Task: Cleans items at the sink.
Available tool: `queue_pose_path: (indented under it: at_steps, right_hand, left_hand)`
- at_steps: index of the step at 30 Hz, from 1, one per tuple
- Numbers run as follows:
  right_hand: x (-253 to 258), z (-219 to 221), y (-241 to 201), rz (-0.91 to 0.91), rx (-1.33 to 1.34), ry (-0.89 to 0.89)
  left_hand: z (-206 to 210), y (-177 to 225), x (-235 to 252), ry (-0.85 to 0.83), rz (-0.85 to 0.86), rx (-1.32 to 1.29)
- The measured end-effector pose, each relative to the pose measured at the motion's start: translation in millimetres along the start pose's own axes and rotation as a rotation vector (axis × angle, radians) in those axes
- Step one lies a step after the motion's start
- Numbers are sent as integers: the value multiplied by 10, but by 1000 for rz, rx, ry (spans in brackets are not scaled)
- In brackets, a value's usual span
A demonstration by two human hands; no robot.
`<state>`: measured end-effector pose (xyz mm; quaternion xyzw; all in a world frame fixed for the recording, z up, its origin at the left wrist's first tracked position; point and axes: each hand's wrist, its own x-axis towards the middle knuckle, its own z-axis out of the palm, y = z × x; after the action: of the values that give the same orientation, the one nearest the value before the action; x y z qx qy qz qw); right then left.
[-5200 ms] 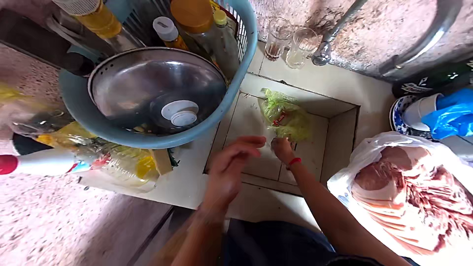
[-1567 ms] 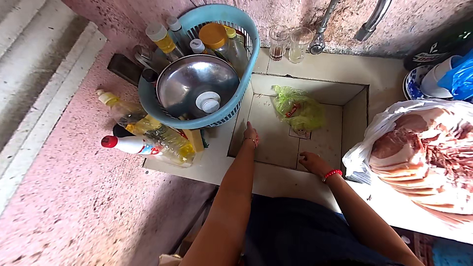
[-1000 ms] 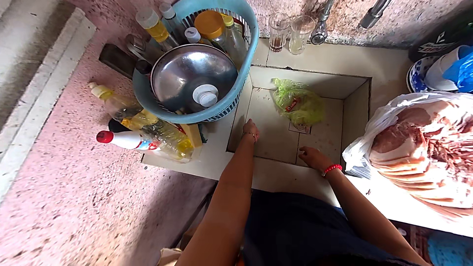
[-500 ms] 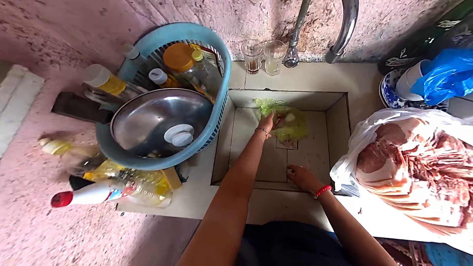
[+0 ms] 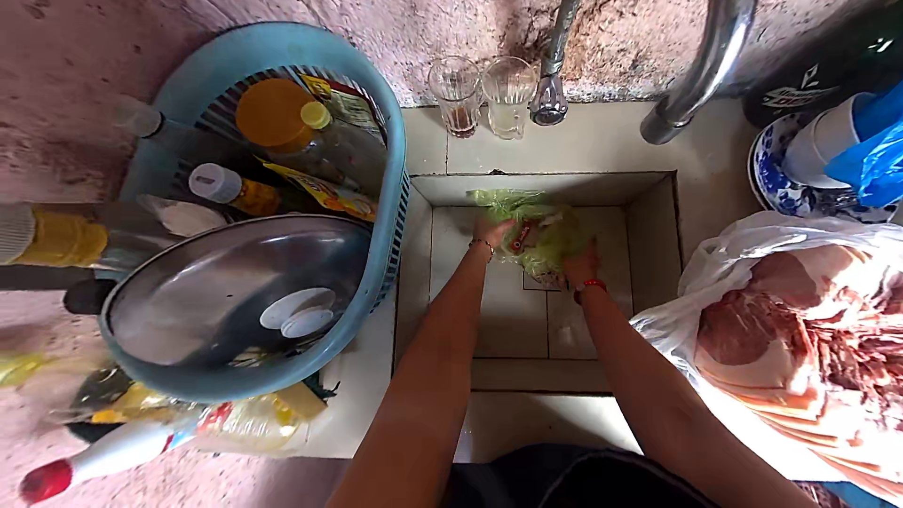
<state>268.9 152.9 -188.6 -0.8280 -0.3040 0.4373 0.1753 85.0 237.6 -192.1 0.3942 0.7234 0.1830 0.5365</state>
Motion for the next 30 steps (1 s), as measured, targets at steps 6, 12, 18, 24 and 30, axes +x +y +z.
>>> queue_pose_path:
  at_steps: [6, 12, 18, 24, 30]
  right_hand:
    - [-308, -445, -396, -307, -35, 81]
    - [-513, -609, -734, -599, 99, -230]
    - [-257, -273, -169, -268, -28, -172]
    - [-102, -45, 636, 196, -181, -97]
    - [145, 370, 379, -28, -11, -276]
  left_hand:
    - [-458, 138, -543, 24, 148, -142]
    - [-1019, 32, -1810, 261, 428, -382]
    - [-996, -693, -2258, 377, 292, 49]
    - [-1094, -1480, -2672, 585, 301, 427]
    - [-1037, -2092, -2676, 679, 523, 423]
